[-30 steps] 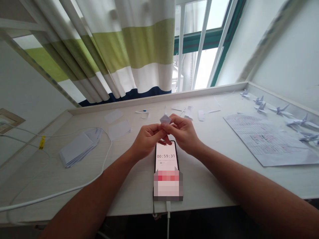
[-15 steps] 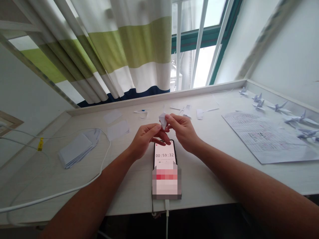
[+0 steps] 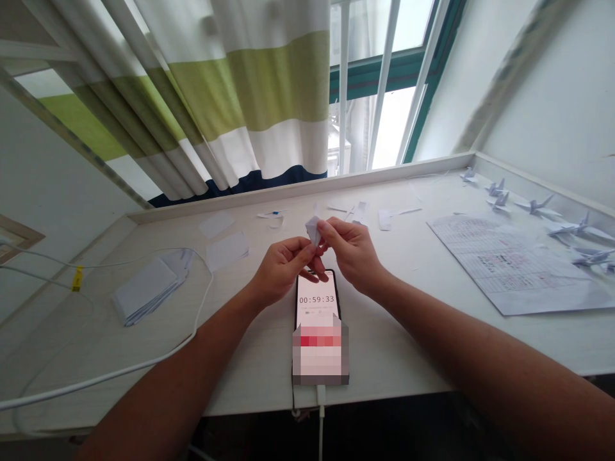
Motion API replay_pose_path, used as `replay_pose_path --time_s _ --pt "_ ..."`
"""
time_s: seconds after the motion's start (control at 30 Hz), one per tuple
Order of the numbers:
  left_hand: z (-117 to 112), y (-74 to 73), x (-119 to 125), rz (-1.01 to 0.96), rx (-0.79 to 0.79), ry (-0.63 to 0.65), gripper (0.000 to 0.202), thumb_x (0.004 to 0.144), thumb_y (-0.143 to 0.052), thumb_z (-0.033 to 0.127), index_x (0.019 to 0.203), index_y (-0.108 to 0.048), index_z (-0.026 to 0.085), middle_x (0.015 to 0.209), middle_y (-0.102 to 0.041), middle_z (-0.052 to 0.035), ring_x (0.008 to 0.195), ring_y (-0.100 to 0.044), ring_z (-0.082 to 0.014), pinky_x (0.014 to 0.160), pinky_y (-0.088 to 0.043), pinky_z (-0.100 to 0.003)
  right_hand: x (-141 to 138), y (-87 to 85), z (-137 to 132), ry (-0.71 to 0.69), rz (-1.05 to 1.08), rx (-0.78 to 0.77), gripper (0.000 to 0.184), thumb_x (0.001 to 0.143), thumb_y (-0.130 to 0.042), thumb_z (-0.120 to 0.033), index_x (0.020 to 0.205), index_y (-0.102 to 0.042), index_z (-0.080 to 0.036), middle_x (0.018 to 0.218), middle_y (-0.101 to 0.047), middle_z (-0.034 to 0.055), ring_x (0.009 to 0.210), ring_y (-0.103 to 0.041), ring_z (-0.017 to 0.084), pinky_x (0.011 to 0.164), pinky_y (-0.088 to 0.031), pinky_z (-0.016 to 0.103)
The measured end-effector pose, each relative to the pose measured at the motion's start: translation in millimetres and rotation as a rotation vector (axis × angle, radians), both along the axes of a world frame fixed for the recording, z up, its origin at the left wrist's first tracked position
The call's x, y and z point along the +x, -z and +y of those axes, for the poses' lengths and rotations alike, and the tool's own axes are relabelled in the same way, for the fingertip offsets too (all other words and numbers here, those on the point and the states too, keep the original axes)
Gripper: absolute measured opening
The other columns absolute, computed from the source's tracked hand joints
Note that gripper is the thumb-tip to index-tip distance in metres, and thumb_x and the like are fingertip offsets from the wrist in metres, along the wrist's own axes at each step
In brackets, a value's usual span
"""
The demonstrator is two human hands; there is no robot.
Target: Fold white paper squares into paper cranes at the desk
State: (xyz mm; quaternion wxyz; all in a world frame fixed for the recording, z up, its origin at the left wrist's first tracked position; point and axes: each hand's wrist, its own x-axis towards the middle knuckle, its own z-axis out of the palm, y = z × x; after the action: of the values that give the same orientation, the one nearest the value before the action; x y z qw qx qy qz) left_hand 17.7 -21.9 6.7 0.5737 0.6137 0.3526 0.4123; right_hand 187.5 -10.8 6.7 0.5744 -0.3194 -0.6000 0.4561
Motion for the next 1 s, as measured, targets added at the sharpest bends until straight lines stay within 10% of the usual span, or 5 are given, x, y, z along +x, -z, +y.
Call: replay_pose_path --time_s 1.0 --pt "-2.4 -0.1 2.7 -0.009 0.07 -0.179 0.039 0.087 -0.08 0.053 0.084 -0.07 0.016 0.078 -0.078 -0.0057 0.067 -0.077 -0.0191 0.06 -0.064 -0.028 -1.6 -0.6 -3.2 -0.022 -0.048 0.053 0.042 0.093 -0.072 -0.058 0.078 -0.068 -0.018 0.069 -0.065 -0.0002 0.062 -0.057 0.012 0.059 -0.048 0.028"
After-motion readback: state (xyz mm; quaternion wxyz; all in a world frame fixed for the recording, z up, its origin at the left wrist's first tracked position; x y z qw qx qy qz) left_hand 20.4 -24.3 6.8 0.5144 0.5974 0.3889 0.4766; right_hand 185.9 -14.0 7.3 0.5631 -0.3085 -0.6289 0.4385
